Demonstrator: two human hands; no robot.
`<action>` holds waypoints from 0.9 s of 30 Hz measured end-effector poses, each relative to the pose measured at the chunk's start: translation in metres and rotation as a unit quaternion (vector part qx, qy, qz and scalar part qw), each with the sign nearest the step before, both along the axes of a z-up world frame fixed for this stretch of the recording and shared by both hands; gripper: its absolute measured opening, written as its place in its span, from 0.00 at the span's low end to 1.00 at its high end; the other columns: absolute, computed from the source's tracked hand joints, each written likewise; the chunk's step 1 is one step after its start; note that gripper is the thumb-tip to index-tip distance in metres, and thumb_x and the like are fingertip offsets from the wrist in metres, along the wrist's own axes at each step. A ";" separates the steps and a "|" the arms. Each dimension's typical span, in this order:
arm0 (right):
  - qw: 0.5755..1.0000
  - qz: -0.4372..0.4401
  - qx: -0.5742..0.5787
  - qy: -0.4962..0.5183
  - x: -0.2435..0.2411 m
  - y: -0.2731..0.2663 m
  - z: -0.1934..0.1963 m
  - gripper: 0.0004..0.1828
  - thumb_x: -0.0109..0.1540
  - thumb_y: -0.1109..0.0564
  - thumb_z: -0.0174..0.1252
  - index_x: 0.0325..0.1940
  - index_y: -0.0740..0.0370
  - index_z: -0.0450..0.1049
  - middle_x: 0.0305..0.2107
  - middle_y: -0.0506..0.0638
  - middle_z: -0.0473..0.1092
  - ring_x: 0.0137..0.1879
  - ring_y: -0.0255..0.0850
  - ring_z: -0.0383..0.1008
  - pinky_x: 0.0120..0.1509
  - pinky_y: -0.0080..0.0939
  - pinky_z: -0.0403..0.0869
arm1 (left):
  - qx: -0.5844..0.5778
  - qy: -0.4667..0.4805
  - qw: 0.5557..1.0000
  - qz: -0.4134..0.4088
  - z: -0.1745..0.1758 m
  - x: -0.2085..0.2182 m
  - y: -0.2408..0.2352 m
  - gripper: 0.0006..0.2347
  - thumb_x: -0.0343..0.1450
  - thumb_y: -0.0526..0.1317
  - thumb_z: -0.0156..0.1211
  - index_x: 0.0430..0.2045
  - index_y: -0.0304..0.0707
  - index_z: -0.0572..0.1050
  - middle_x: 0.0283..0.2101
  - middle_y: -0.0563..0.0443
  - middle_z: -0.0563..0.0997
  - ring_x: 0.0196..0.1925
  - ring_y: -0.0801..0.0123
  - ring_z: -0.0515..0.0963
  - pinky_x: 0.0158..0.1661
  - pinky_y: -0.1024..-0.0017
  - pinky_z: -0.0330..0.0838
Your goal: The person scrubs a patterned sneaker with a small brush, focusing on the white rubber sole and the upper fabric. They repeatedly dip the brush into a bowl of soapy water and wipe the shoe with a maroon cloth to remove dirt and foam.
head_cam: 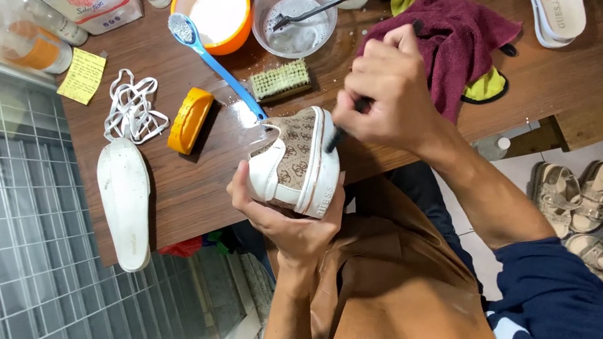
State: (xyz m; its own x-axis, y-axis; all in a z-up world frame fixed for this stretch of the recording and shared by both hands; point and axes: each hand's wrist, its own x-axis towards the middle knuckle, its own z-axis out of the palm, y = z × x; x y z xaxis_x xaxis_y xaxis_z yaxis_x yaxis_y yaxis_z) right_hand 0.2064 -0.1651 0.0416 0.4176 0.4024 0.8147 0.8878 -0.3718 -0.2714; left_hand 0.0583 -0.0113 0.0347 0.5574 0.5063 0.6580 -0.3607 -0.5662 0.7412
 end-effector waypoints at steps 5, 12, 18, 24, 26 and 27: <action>0.998 0.056 0.009 -0.016 -0.027 0.015 0.035 0.17 0.49 0.61 0.58 0.13 0.52 0.58 0.13 0.45 0.55 0.22 0.44 0.55 0.44 0.48 0.60 | 0.017 0.013 0.999 0.023 -0.012 0.006 -0.003 0.44 0.53 0.53 0.80 0.56 0.19 0.63 0.49 0.29 0.72 0.50 0.43 0.78 0.56 0.53 0.69; 0.998 0.066 0.003 -0.010 -0.042 0.017 0.037 0.17 0.50 0.60 0.59 0.11 0.52 0.59 0.13 0.43 0.57 0.23 0.43 0.57 0.53 0.52 0.63 | 0.039 0.009 0.999 0.015 -0.013 0.010 -0.009 0.44 0.51 0.50 0.79 0.55 0.16 0.62 0.45 0.29 0.72 0.46 0.46 0.78 0.52 0.52 0.69; 0.998 -0.033 -0.049 -0.038 0.003 -0.002 0.022 0.17 0.58 0.57 0.57 0.15 0.51 0.63 0.14 0.42 0.59 0.25 0.40 0.56 0.49 0.47 0.59 | 0.021 -0.015 1.000 -0.016 -0.031 0.006 0.000 0.51 0.46 0.56 0.83 0.57 0.17 0.62 0.49 0.28 0.70 0.51 0.42 0.76 0.57 0.53 0.66; 1.000 -0.014 -0.005 -0.018 0.021 -0.018 -0.024 0.18 0.53 0.60 0.60 0.14 0.54 0.59 0.14 0.45 0.58 0.24 0.45 0.59 0.45 0.48 0.60 | 0.020 0.000 1.000 0.006 -0.003 0.006 -0.009 0.45 0.50 0.45 0.83 0.57 0.19 0.61 0.49 0.29 0.70 0.50 0.44 0.76 0.57 0.50 0.66; 1.000 0.028 0.012 -0.003 -0.017 -0.006 0.003 0.17 0.51 0.60 0.58 0.12 0.52 0.57 0.13 0.43 0.56 0.22 0.43 0.58 0.45 0.47 0.59 | 0.016 -0.010 1.000 -0.005 -0.020 0.009 -0.006 0.49 0.47 0.51 0.84 0.57 0.17 0.61 0.50 0.27 0.70 0.52 0.42 0.75 0.58 0.51 0.65; 0.996 0.081 0.034 0.023 -0.040 0.004 0.015 0.17 0.48 0.60 0.55 0.10 0.51 0.56 0.12 0.42 0.54 0.21 0.41 0.56 0.44 0.46 0.58 | 0.016 -0.010 1.000 -0.004 -0.028 0.004 -0.003 0.54 0.43 0.57 0.85 0.56 0.14 0.61 0.51 0.26 0.69 0.54 0.40 0.75 0.59 0.53 0.64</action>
